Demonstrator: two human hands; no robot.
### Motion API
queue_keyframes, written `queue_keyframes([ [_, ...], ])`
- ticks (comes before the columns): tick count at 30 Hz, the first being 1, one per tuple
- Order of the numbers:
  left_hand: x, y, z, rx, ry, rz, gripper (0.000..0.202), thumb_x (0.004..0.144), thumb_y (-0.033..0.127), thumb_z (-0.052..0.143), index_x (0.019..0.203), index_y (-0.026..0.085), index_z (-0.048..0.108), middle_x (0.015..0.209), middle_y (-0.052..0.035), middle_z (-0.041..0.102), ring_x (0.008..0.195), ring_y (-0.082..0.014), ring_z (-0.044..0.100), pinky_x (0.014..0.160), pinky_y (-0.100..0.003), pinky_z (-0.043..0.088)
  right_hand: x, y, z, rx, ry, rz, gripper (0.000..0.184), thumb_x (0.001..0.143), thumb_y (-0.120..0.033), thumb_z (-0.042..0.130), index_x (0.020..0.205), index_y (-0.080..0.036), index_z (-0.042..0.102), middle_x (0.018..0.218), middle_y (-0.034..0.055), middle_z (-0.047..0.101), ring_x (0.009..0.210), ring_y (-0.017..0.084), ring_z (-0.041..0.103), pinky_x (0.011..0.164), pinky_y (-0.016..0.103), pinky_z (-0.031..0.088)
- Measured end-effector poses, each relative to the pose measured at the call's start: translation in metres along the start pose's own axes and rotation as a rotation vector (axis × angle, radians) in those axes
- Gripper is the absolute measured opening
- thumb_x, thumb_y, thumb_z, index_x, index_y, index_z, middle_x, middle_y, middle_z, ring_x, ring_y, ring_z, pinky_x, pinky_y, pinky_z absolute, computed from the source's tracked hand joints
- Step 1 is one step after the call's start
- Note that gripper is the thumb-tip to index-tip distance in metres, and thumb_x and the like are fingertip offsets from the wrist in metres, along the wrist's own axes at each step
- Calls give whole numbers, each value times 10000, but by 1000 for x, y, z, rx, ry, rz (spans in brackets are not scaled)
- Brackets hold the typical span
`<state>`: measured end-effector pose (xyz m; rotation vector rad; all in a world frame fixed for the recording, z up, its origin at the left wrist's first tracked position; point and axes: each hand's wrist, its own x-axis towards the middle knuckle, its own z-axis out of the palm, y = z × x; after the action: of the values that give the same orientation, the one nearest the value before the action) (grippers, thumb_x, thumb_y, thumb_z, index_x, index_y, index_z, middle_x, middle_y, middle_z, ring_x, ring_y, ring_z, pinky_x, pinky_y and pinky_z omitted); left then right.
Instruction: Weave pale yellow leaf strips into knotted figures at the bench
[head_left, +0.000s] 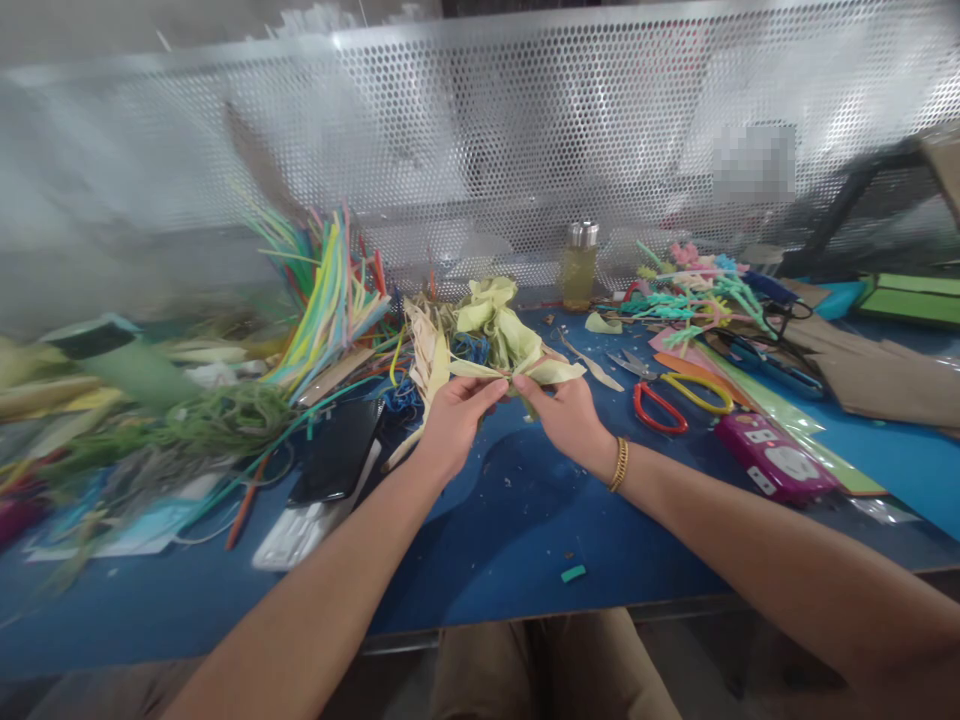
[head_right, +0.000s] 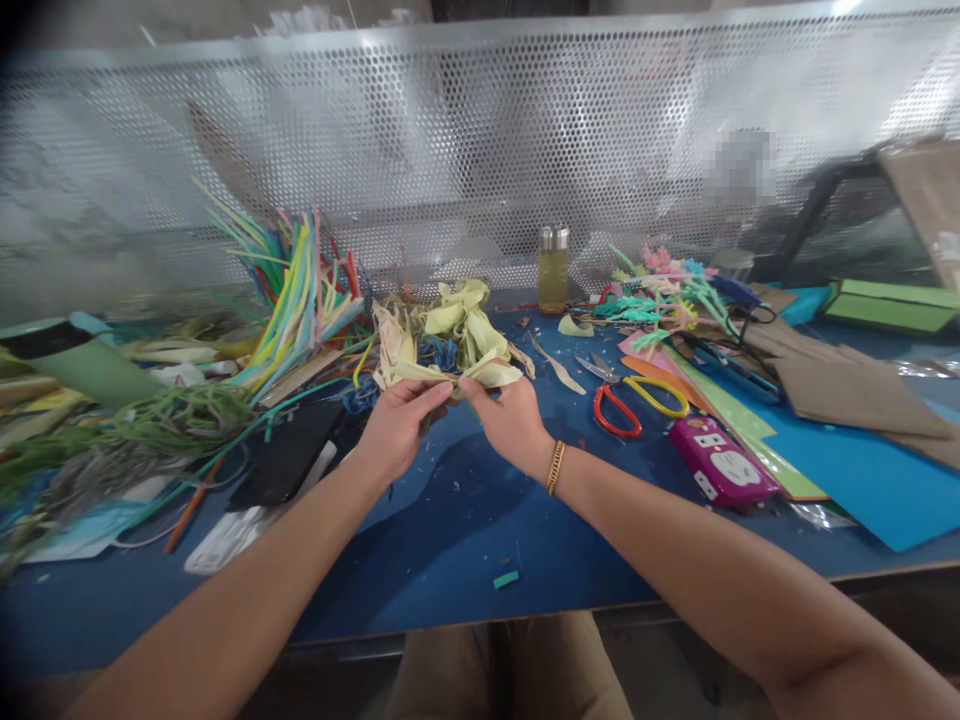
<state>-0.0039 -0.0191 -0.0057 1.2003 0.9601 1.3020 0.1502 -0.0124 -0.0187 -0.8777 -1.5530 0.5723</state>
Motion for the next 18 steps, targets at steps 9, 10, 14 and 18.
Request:
queue_keyframes([
  [9, -3, -2, 5, 7, -68, 116, 364, 611, 246, 853, 944, 176, 724, 1008, -60, 721, 955, -178, 625, 880, -300, 459, 0, -5, 6, 309, -13, 171, 270, 814, -464, 665, 869, -200, 689, 909, 63, 725, 903, 201, 659, 868, 370, 522],
  [10, -3, -2, 5, 4, -54, 116, 337, 635, 259, 840, 940, 177, 723, 993, -57, 720, 935, -174, 626, 865, -297, 463, -1, -7, 7, 340, -15, 181, 274, 805, -476, 673, 832, -203, 684, 878, 57, 720, 894, 197, 659, 860, 363, 526],
  [14, -4, -2, 6, -8, -3, 87, 270, 666, 303, 821, 887, 184, 723, 863, -33, 707, 803, -152, 612, 746, -269, 466, -2, -11, 9, 403, -14, 263, 318, 749, -510, 715, 785, -201, 651, 787, 29, 683, 767, 162, 631, 747, 310, 528],
  [18, -4, -2, 6, -29, 43, 74, 254, 638, 302, 837, 824, 186, 709, 766, 0, 670, 702, -118, 566, 670, -245, 439, -2, -11, 6, 424, -9, 345, 348, 702, -506, 753, 739, -189, 614, 682, -7, 618, 642, 119, 549, 632, 264, 492],
])
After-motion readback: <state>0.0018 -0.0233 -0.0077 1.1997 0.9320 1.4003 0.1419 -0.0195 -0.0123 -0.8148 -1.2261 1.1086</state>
